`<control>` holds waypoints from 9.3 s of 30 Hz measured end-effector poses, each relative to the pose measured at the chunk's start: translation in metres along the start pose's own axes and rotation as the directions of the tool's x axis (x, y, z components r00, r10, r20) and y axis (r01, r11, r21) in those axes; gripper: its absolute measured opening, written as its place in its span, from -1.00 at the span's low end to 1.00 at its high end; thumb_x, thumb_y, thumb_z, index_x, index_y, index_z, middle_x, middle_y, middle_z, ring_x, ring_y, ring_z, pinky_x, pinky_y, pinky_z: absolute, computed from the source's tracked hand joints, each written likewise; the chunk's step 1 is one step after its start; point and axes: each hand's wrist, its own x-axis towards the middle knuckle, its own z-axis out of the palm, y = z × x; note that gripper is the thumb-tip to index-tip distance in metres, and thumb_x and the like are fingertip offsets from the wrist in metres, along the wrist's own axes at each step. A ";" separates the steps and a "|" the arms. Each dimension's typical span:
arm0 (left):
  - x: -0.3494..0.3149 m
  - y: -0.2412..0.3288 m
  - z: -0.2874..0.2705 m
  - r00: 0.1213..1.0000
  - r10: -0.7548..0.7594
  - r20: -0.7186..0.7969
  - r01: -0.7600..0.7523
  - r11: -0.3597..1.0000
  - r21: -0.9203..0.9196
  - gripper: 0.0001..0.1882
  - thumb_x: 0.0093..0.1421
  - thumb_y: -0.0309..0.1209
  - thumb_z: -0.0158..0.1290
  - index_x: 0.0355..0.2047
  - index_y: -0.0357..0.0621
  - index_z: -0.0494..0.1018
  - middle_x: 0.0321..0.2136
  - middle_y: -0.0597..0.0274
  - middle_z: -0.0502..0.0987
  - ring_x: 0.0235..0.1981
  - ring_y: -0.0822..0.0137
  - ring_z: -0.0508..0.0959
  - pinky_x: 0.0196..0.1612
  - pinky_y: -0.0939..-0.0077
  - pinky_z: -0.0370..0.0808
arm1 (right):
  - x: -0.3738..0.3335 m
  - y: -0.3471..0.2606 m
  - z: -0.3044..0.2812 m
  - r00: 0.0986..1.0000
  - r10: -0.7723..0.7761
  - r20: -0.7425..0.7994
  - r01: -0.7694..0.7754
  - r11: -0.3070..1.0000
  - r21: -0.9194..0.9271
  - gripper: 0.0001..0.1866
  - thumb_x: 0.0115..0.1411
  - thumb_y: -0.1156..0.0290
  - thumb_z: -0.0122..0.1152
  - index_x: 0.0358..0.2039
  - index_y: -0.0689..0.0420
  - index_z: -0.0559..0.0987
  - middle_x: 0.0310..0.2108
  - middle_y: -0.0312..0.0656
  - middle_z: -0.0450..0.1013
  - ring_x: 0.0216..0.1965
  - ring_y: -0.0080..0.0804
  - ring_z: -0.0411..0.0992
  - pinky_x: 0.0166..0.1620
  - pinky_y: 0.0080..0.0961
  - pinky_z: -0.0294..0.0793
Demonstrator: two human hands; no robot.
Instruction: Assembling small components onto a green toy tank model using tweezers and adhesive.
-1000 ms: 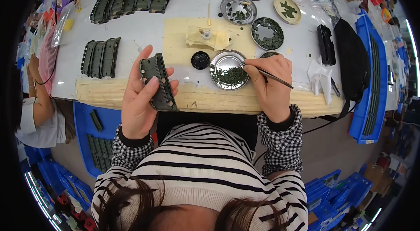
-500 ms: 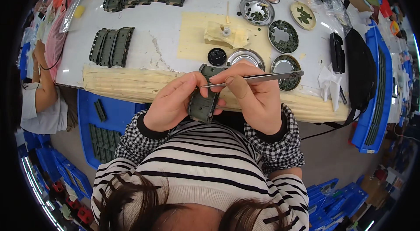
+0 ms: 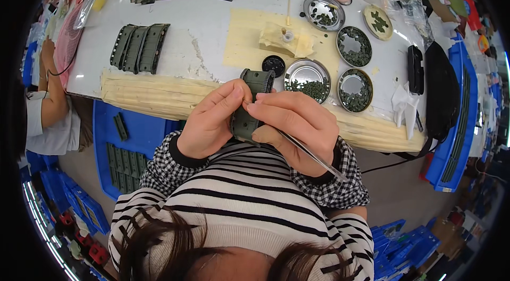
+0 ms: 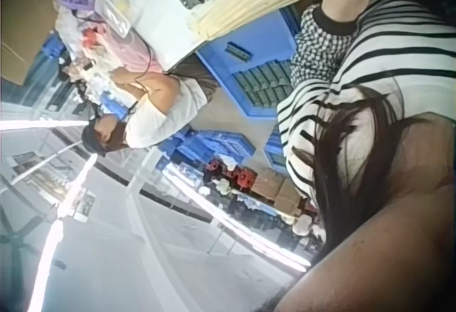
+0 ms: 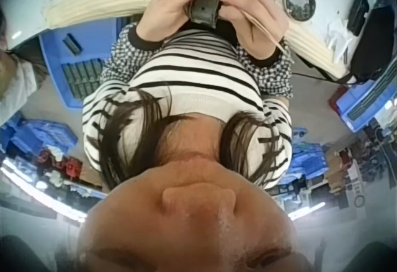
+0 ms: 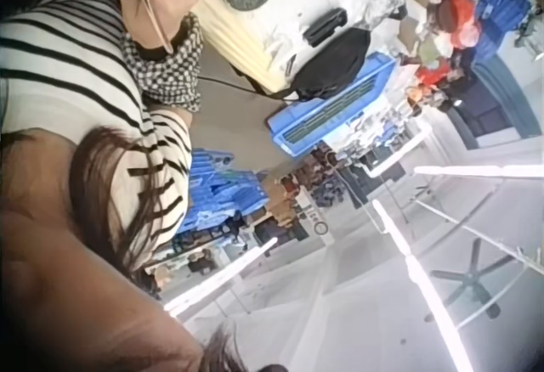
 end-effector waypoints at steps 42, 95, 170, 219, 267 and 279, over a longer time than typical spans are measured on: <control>-0.019 0.020 -0.010 0.945 0.179 -0.275 -0.213 0.972 -0.100 -0.53 0.25 -0.57 -0.01 0.16 -0.15 0.20 -0.05 0.05 0.47 -0.05 0.29 0.54 0.01 0.36 0.56 | 0.003 0.058 0.016 0.960 0.180 -0.214 -0.233 0.938 -0.255 -0.89 0.17 0.46 0.20 -0.35 0.19 0.65 -0.46 -0.22 0.54 -0.38 -0.32 0.34 -0.30 -0.46 0.34; -0.013 0.017 -0.002 0.915 0.145 -0.378 -0.200 0.973 -0.112 -0.56 0.25 -0.53 -0.05 0.14 -0.24 0.19 -0.02 -0.05 0.43 -0.01 0.24 0.51 0.06 0.39 0.51 | 0.013 0.002 0.013 0.988 0.144 -0.056 -0.139 0.986 0.093 -0.89 0.17 0.52 0.20 -0.29 0.25 0.61 -0.33 -0.12 0.57 -0.35 -0.34 0.50 -0.24 -0.51 0.48; -0.010 -0.002 0.001 0.965 0.161 -0.206 -0.227 0.908 -0.353 -0.56 0.27 -0.52 -0.06 0.14 -0.01 0.17 -0.02 0.04 0.42 -0.03 0.26 0.50 0.02 0.29 0.51 | -0.011 0.000 0.026 0.965 -0.064 -0.256 0.075 0.997 0.031 -0.87 0.19 0.61 0.15 -0.24 0.35 0.54 -0.26 0.02 0.50 -0.18 -0.11 0.56 -0.15 -0.44 0.58; -0.005 0.025 -0.001 0.930 0.219 -0.295 -0.185 0.973 0.140 -0.40 0.25 -0.60 -0.08 0.29 -0.18 0.04 0.01 -0.07 0.40 0.10 0.03 0.45 0.04 0.22 0.51 | -0.021 0.060 -0.025 0.966 0.138 -0.217 -0.214 0.899 -0.382 -0.92 0.16 0.44 0.21 -0.43 0.16 0.60 -0.47 -0.20 0.49 -0.41 -0.25 0.34 -0.31 -0.40 0.27; 0.005 -0.011 0.005 0.986 0.147 -0.079 -0.126 0.966 0.225 -0.78 0.42 -0.31 -0.17 -0.25 -0.19 0.36 -0.28 0.34 0.43 -0.18 0.53 0.41 -0.01 0.56 0.36 | -0.011 0.014 0.004 0.969 0.198 -0.148 -0.156 0.955 0.253 -0.72 0.32 0.33 0.06 -0.21 0.29 0.60 -0.27 -0.08 0.55 -0.30 -0.35 0.50 -0.18 -0.51 0.46; 0.006 -0.013 0.004 0.986 0.162 -0.051 -0.152 0.977 0.151 -0.78 0.41 -0.29 -0.16 -0.25 -0.17 0.36 -0.29 0.35 0.45 -0.20 0.56 0.41 -0.02 0.58 0.36 | -0.005 0.011 0.007 0.972 0.188 -0.142 -0.145 0.952 0.269 -0.73 0.33 0.35 0.03 -0.24 0.30 0.59 -0.29 -0.06 0.55 -0.24 -0.30 0.52 0.05 -0.22 0.47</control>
